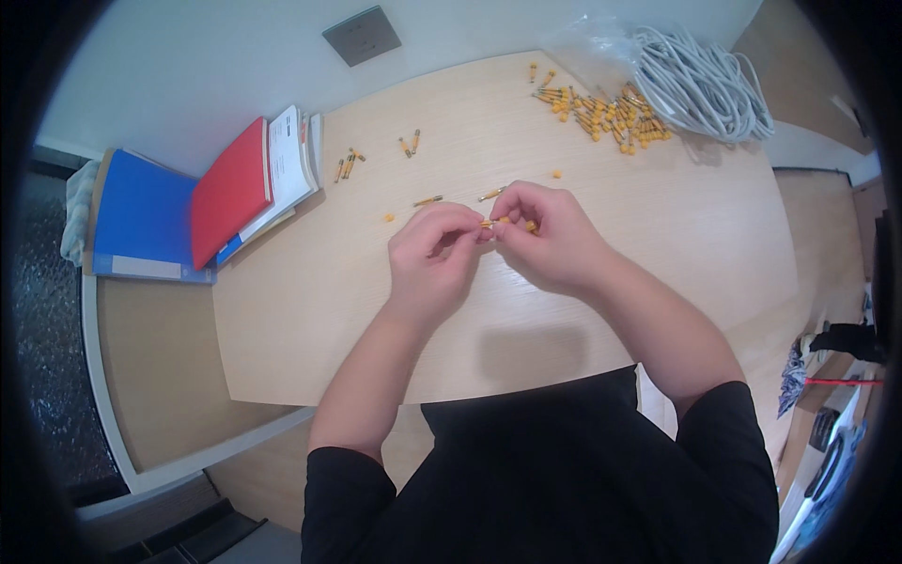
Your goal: The person assembles small yellow electronic connectors by hand on a desk, picking up individual components and joining them together one by one.
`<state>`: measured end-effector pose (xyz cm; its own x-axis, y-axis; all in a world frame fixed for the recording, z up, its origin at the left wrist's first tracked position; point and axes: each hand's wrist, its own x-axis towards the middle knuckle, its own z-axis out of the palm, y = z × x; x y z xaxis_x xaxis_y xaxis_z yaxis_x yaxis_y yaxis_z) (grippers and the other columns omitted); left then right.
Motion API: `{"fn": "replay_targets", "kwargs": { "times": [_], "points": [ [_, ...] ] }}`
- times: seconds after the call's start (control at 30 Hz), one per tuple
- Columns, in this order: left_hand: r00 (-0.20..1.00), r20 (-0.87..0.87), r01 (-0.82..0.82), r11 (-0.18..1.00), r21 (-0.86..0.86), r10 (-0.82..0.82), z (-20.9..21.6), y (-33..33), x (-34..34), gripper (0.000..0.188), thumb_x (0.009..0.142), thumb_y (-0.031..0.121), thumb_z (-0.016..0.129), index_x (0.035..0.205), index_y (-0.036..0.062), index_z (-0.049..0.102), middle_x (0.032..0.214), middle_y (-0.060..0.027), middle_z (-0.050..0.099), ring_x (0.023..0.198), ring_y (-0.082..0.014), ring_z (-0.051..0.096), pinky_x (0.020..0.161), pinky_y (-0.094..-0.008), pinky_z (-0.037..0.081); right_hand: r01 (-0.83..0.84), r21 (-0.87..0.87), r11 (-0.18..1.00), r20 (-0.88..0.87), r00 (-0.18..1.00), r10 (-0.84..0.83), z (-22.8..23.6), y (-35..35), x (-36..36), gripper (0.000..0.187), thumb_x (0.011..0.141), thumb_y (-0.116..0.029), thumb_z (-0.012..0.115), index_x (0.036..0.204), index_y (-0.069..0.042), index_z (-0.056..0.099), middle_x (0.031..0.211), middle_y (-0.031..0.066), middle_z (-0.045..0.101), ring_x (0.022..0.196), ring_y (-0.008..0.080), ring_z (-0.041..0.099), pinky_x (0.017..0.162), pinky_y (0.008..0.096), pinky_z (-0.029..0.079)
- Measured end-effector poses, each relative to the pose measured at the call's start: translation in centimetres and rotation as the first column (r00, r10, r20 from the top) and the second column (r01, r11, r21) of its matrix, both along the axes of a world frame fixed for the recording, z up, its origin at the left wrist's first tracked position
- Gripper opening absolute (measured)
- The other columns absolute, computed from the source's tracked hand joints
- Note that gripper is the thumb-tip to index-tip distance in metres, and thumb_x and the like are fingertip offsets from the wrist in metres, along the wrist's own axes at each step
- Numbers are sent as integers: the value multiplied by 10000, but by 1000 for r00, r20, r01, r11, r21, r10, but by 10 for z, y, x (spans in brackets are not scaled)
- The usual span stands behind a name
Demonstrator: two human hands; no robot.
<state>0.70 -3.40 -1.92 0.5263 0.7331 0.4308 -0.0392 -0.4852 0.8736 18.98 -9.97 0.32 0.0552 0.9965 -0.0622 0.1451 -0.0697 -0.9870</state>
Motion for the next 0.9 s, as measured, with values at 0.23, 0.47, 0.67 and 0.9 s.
{"fn": "replay_targets", "kwargs": {
  "times": [0.23, 0.47, 0.67, 0.9],
  "points": [
    [996, -64, -45, 984, 174, 57, 7, 0, 1, 133, 941, -65, 634, 1068, -29, 640, 1012, -112, 626, 789, -152, 634, 703, -269, 529, 47, 102, 994, 40, 998, -51, 1, -3, 3, 62, 932, -46, 665, 979, -10, 645, 797, 31, 644, 706, 91, 549, 639, 259, 479],
    [978, -193, -49, 987, 154, 79, 11, -5, -5, 159, 1028, 70, 573, 897, -13, 607, 797, -71, 585, 681, -144, 532, 605, -281, 422, 9, 196, 981, 53, 998, -19, -3, -7, 2, 83, 909, -38, 705, 985, -13, 681, 759, 29, 644, 654, 86, 538, 618, 256, 472],
    [968, -236, -64, 993, 103, 87, 10, -5, -6, 218, 1037, 102, 588, 850, -9, 596, 727, -65, 566, 645, -146, 515, 590, -293, 419, 74, 304, 950, 32, 996, -87, -2, -8, -2, 99, 882, -16, 744, 978, -24, 717, 802, 45, 703, 643, 87, 566, 605, 263, 479],
    [975, -199, -85, 994, 74, 99, 10, -8, 1, 124, 996, 50, 638, 886, 1, 611, 729, -51, 591, 637, -160, 541, 599, -290, 443, 48, 184, 982, 117, 991, -71, 3, -5, 5, 100, 881, -23, 744, 978, -15, 721, 804, 81, 714, 659, 123, 619, 614, 275, 503]
  ]
}}
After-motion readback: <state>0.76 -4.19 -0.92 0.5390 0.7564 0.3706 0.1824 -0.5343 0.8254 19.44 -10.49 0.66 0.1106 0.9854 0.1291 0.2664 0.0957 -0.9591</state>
